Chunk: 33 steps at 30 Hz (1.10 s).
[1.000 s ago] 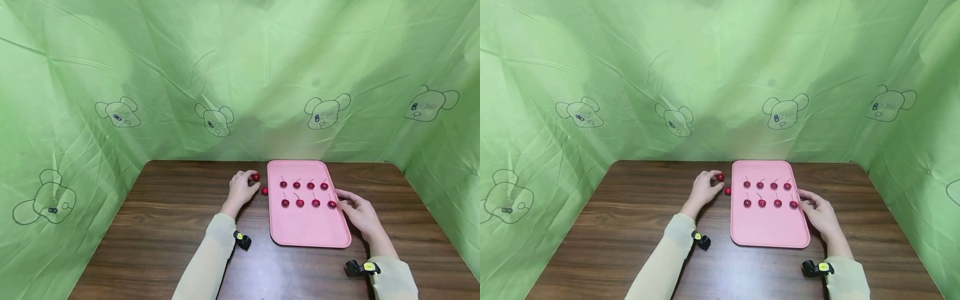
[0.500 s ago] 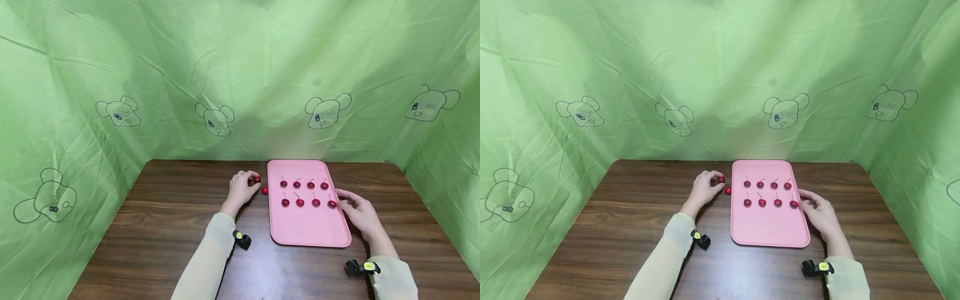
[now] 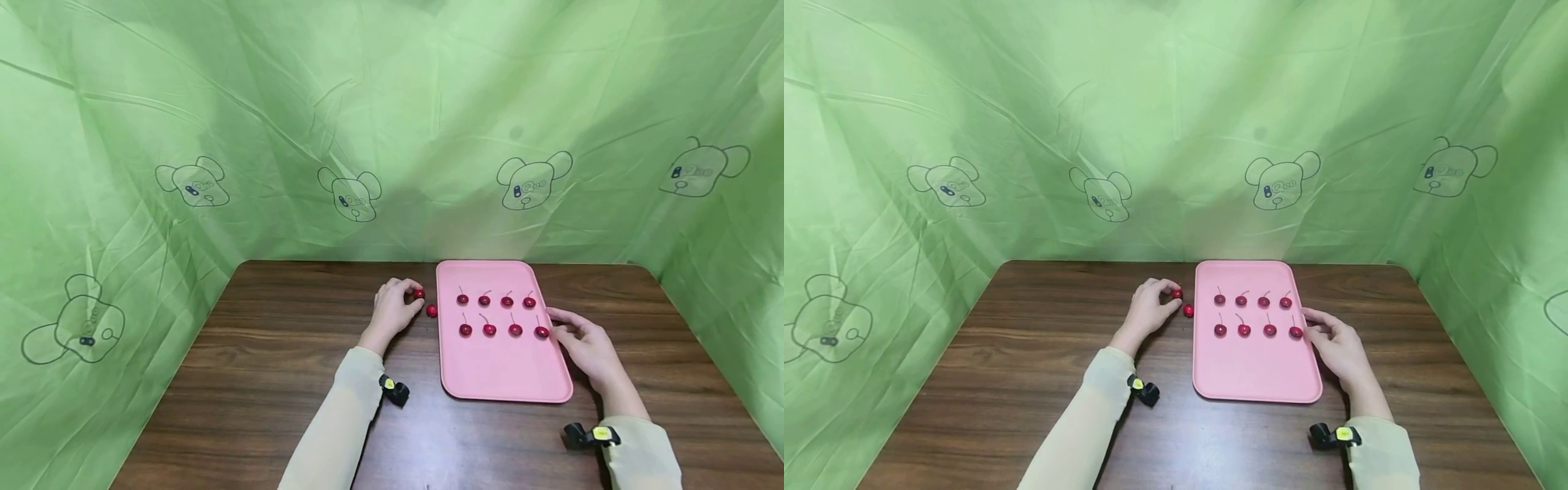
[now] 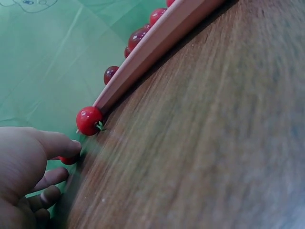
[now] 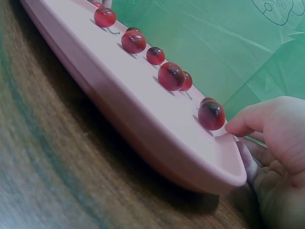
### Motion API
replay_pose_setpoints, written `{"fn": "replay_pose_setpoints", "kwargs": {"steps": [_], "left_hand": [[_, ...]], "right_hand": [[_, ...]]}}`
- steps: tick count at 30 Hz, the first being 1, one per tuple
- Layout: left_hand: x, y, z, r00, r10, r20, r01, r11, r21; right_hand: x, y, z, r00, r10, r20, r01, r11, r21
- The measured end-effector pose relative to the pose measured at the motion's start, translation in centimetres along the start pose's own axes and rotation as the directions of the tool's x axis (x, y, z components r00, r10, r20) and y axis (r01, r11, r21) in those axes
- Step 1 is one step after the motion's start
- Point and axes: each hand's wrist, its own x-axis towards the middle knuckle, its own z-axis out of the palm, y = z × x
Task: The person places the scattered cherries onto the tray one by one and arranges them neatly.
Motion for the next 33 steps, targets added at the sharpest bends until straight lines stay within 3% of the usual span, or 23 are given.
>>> {"fn": "replay_pose_setpoints", "kwargs": {"steps": [15,33], "left_hand": [[0.1,-0.3,-0.47,0.999,0.04,-0.03,-0.042,0.997,-0.057],[0.4,-0.18,-0.88,0.996,-0.056,-0.076,0.041,0.983,-0.177]], "right_hand": [[-0.03,-0.21,-0.07,0.999,0.035,0.019,-0.035,0.999,-0.009],[0.01,-0.06,-0.06,1.0,0.018,0.013,-0.018,1.0,-0.001]]}}
